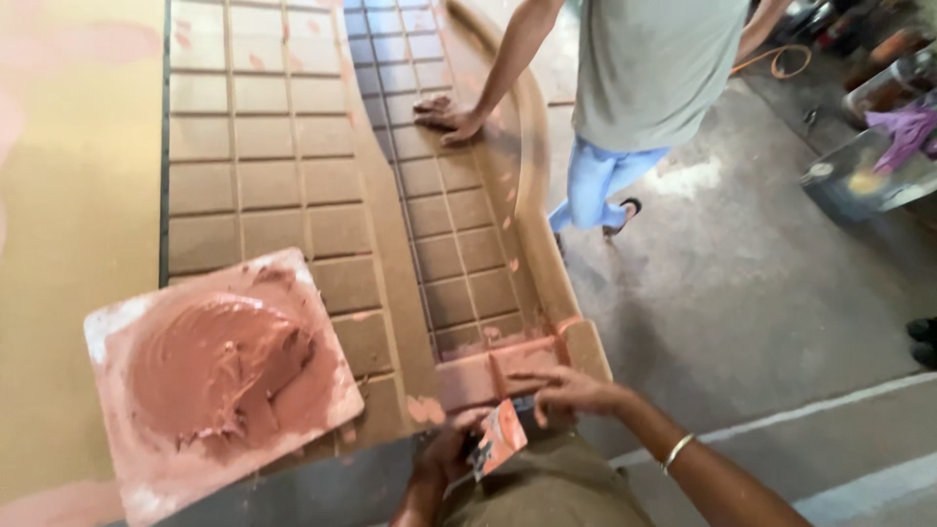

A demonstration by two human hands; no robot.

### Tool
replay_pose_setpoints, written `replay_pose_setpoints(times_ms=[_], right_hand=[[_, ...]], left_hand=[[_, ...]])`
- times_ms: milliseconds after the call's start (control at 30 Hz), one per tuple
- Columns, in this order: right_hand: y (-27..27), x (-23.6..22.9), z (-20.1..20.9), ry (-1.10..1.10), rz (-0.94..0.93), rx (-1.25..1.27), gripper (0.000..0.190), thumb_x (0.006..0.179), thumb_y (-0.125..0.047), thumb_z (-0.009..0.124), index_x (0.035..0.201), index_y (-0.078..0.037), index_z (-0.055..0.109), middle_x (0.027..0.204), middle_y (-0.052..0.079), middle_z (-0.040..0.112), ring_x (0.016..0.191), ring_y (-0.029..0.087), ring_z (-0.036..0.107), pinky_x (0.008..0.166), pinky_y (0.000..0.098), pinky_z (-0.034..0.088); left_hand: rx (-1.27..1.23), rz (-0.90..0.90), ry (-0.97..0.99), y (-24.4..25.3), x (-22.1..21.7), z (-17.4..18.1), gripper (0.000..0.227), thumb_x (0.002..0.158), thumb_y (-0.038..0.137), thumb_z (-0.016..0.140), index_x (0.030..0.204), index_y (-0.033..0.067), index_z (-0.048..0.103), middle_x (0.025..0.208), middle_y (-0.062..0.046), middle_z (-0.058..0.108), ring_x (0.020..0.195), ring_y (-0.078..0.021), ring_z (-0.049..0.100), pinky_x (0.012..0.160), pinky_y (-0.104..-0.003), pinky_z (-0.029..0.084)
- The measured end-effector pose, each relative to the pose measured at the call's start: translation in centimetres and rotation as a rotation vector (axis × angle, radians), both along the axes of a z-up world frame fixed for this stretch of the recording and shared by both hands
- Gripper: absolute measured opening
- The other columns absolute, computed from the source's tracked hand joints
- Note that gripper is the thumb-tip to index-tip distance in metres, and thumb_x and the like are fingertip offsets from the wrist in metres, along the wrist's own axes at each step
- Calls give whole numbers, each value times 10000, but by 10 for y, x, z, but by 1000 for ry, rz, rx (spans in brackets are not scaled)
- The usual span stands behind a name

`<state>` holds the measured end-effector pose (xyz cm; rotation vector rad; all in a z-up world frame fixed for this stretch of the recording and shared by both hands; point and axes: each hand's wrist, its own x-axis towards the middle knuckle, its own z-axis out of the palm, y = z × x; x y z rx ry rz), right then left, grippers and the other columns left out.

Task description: The person uses a putty knife to scoop a pinkish filler paste from a square board and applies it to the joints and grooves of a wooden furniture frame. They smooth the filler into the crevices using the tool and their fingers to ensure the gaps are filled.

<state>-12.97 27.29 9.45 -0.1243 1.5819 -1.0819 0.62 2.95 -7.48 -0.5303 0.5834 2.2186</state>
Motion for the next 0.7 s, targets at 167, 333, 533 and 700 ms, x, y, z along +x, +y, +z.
replay_pose_setpoints(times_ms=[167, 333, 533, 700], right_hand=[[-27, 32, 62, 950, 394, -37, 606, 886, -41, 618, 1451, -259, 605, 1245, 90, 742, 1042, 285, 722, 878, 398, 578], [-29, 44, 70, 876, 517, 83, 585, 844, -62, 641, 1386, -281, 632, 1174, 105, 715, 997, 318, 685, 844, 434, 549], [-4, 36, 18, 302, 224, -181, 500, 937, -75, 603, 1422, -158, 689, 1128, 73, 770, 988, 168, 706, 875, 326, 591], [-30, 17, -63, 19, -283, -138, 630, 990, -148, 583, 1588, -210, 396, 1044, 75, 751, 825, 143, 655, 704, 282, 520]], left_hand=[[-54, -35, -60, -8, -15, 33, 404, 800, 80, 605, 1189, 36, 708, 918, -25, 742, 780, -135, 679, 689, -297, 557], [-81, 68, -78, -21, -22, 76, 397, 827, 118, 586, 1204, 53, 691, 941, -28, 721, 776, -135, 672, 680, -297, 569], [-196, 167, -151, -28, 2, 54, 390, 859, 163, 563, 1223, 72, 670, 967, -32, 696, 771, -135, 664, 670, -297, 583], [-246, 222, -161, -32, 33, 40, 414, 869, 155, 565, 1255, 35, 652, 990, -43, 674, 783, -138, 650, 679, -275, 582]])
